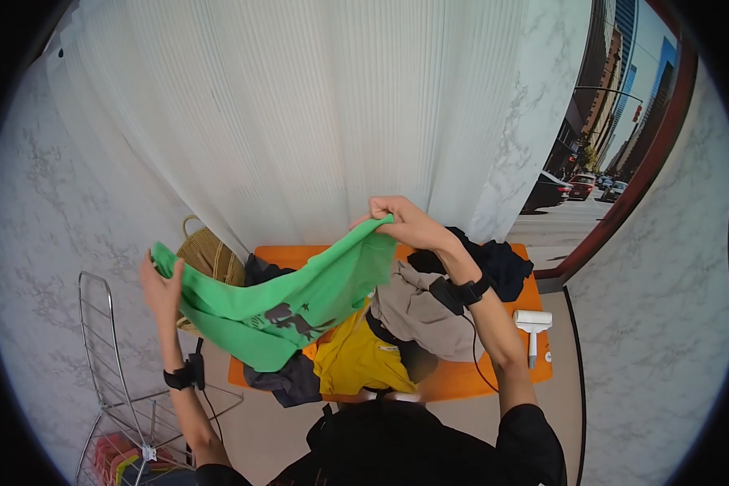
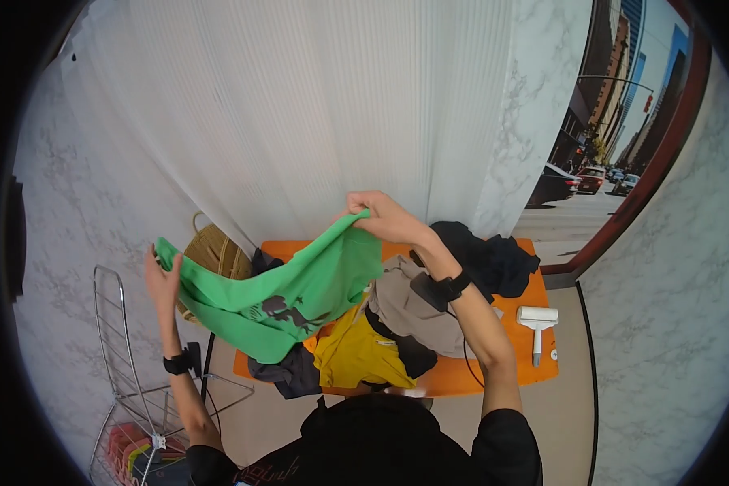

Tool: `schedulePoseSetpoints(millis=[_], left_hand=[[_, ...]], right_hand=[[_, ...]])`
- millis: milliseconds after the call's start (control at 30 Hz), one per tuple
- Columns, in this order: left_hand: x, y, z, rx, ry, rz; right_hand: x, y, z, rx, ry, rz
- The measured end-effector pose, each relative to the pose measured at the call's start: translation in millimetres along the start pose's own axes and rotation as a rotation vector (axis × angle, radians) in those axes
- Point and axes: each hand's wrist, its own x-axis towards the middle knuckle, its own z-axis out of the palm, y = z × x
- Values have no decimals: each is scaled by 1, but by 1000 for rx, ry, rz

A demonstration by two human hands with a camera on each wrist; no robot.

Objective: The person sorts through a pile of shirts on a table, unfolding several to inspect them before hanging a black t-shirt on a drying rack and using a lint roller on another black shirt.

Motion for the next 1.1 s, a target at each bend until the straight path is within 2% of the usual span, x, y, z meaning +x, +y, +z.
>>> schedulePoseSetpoints(millis=[33,67,100,133,167,200,233,267,333,367,433,467,500,533,567,633,667,733,867,933,1000,1100], left_hand=[[-16,20,14,-63,-25,30],[-30,41,26,-124,-50,57],[-42,70,33,-394,-188,50],[-54,89,52,-740,-377,38],[-63,115,52,-859,-681,-37],[-67,131,65,-1070,-984,52],[-82,148,77,-1222,-1121,-54],[-95,160,74,-1293,-1241,-414],[-112,169,90,-1485,-1212,-612],[-112,174,90,-1653,-1197,-555],[-112,189,84,-1856,-1193,-542],[-111,197,76,-1857,-1200,-545],[-110,203,70,-1779,-1096,-526],[-111,206,69,-1698,-992,-506],[-112,205,71,-1699,-993,-507],[-115,201,78,-1638,-895,-487],[-116,200,80,-1630,-899,-489],[-117,198,82,-1587,-892,-491],[-116,194,83,-1523,-902,-509],[-112,182,88,-1344,-788,-352],[-103,161,88,-1266,-700,-447],[-79,130,80,-1344,-439,-496]], right_hand=[[12,-17,3,-96,-137,-67],[22,-33,8,-105,-137,-69],[32,-48,16,-165,-277,-82],[42,-60,23,-223,-419,-94],[51,-69,31,-231,-426,-95],[59,-76,39,-273,-483,-113],[64,-81,43,-314,-538,-132],[66,-81,44,-321,-544,-134],[65,-75,43,-222,-517,-143],[62,-68,42,-224,-513,-143],[45,-41,41,-49,-225,-73],[34,-21,44,-49,-220,-67],[21,4,50,5,78,3],[7,24,56,28,226,41],[-7,44,62,56,376,74],[-32,74,74,315,452,460],[-41,81,81,323,454,461],[-53,88,92,443,165,456],[-51,88,100,469,100,438],[-46,83,96,395,126,361],[-43,78,86,321,159,323],[-41,84,62,188,195,251]])
